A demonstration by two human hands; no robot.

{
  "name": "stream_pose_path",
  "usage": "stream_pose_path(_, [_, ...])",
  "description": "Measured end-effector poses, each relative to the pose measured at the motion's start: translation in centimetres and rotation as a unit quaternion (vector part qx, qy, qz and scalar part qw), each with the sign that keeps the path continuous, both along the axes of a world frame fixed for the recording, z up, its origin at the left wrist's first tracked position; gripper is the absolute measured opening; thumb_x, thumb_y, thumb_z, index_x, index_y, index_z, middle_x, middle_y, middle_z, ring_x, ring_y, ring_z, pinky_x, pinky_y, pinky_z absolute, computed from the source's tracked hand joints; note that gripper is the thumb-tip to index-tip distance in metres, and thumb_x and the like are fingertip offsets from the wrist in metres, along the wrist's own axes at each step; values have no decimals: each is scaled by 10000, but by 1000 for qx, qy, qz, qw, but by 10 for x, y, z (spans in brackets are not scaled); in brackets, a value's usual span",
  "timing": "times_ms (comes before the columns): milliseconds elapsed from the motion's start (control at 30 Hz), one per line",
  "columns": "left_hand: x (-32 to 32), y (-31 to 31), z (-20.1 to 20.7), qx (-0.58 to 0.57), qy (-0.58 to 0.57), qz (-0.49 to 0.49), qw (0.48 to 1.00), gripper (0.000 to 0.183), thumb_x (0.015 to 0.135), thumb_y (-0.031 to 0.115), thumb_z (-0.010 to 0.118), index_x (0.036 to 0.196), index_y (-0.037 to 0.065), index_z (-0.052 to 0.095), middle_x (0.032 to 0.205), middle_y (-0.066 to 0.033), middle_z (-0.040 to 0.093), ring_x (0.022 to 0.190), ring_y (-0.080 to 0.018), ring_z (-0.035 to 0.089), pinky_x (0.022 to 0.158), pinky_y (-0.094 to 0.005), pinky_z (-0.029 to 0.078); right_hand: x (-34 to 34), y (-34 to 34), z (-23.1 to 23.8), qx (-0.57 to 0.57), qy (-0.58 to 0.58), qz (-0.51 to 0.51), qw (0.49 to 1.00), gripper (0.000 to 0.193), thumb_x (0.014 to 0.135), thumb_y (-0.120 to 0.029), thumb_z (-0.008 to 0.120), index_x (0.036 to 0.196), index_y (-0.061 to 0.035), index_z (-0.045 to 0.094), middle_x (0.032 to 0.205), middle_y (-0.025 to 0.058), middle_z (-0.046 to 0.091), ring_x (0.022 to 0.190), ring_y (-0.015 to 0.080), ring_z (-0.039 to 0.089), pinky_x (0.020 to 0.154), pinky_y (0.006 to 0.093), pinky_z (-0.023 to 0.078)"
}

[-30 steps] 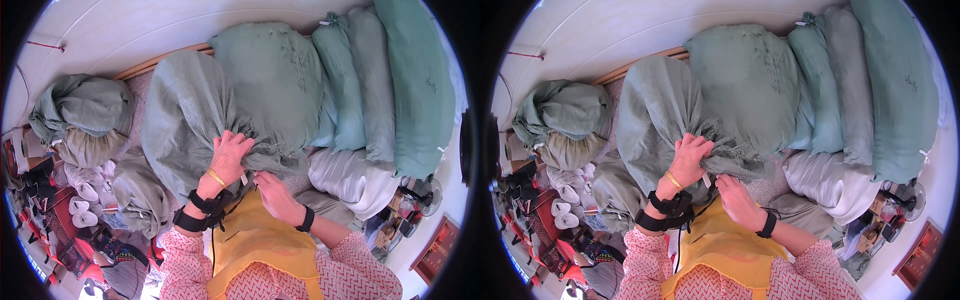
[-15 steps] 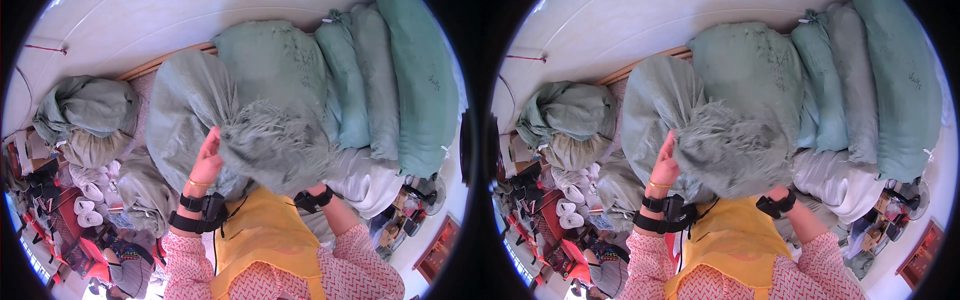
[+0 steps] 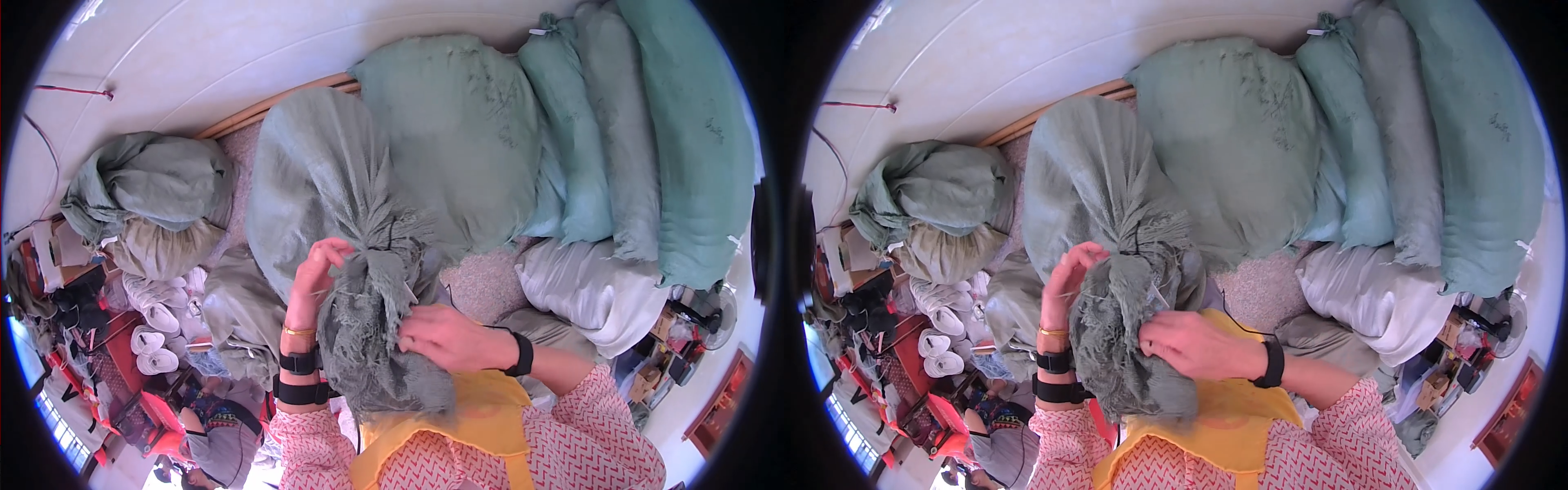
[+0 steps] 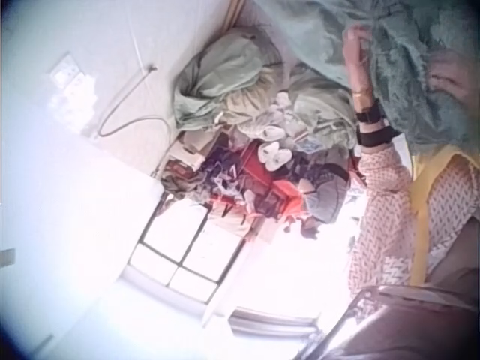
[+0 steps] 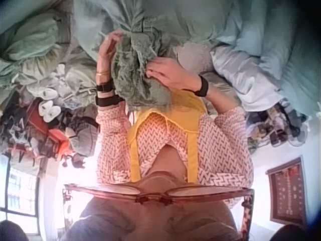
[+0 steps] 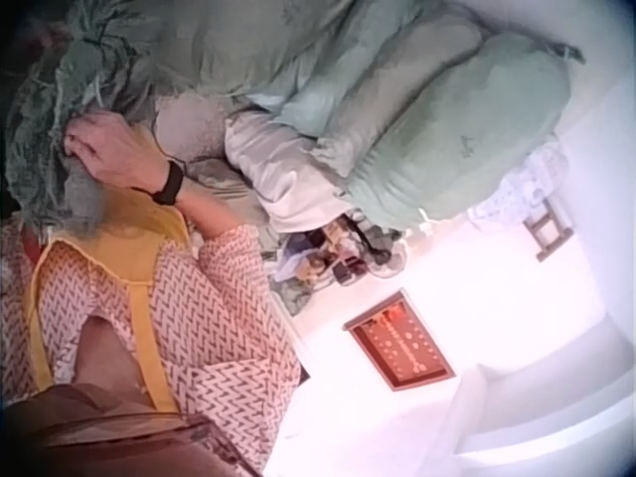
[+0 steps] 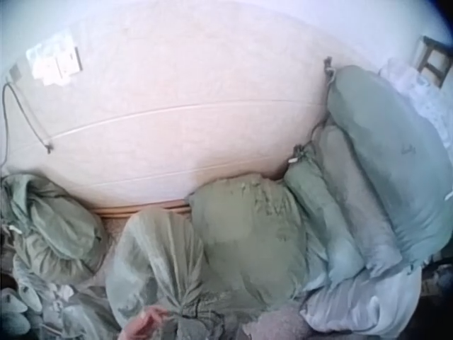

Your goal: Untie a large storage sack and remove an inner bag containing shoe components.

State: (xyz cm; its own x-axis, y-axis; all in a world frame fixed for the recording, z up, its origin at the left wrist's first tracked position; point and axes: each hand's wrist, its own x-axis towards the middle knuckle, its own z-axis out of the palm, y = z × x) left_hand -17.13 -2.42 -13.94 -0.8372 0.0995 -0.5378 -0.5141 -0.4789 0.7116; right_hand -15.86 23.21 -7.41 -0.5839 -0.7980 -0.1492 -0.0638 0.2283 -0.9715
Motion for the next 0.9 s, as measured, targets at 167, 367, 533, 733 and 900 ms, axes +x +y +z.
stream_pose_path(167, [20, 16, 6, -315, -46, -167, 933, 370, 903, 337, 751, 917, 25, 553, 922, -57, 646, 827, -229, 578, 789, -287, 459, 14, -19, -2, -13, 38, 24, 999, 72, 954, -89, 550, 946, -17, 556, 806, 165, 605, 785, 369, 609, 716, 465, 480])
stream_pose_path(367, [17, 32, 27, -446, 18, -319, 836, 712, 828, 173, 789, 1395, -74, 436, 1133, -198, 672, 1064, -205, 631, 946, -333, 493, 19, -25, -11, 69, 2, 89, 994, 54, 911, -62, 578, 944, -18, 576, 765, 178, 612, 784, 361, 624, 671, 460, 491])
stream_pose_path(533, [36, -19, 2, -237, -62, -198, 949, 764, 831, 44, 732, 1487, -79, 361, 1289, -128, 628, 1150, -180, 601, 1015, -308, 458, 23, 8, -44, 34, 77, -63, 994, 106, 937, -75, 541, 862, -3, 560, 774, 158, 610, 783, 305, 635, 712, 400, 506])
stream_pose_path(733, [45, -28, -21, -86, -143, -29, 986, 649, 846, -78, 526, 1482, -19, 409, 1264, -47, 617, 1130, -140, 589, 983, -253, 448, 1, 38, -61, -146, -333, -342, 867, 313, 1065, -190, 433, 801, -40, 510, 800, 90, 608, 785, 192, 616, 779, 316, 486])
stream_pose_path(900, [42, -29, -15, 62, -101, -44, 992, 456, 835, -98, 462, 1269, 19, 540, 1151, -9, 600, 1061, -118, 576, 964, -251, 445, -18, 57, -26, -110, -302, -324, 890, 330, 1080, -206, 407, 803, -50, 493, 810, 104, 624, 772, 178, 606, 776, 307, 481])
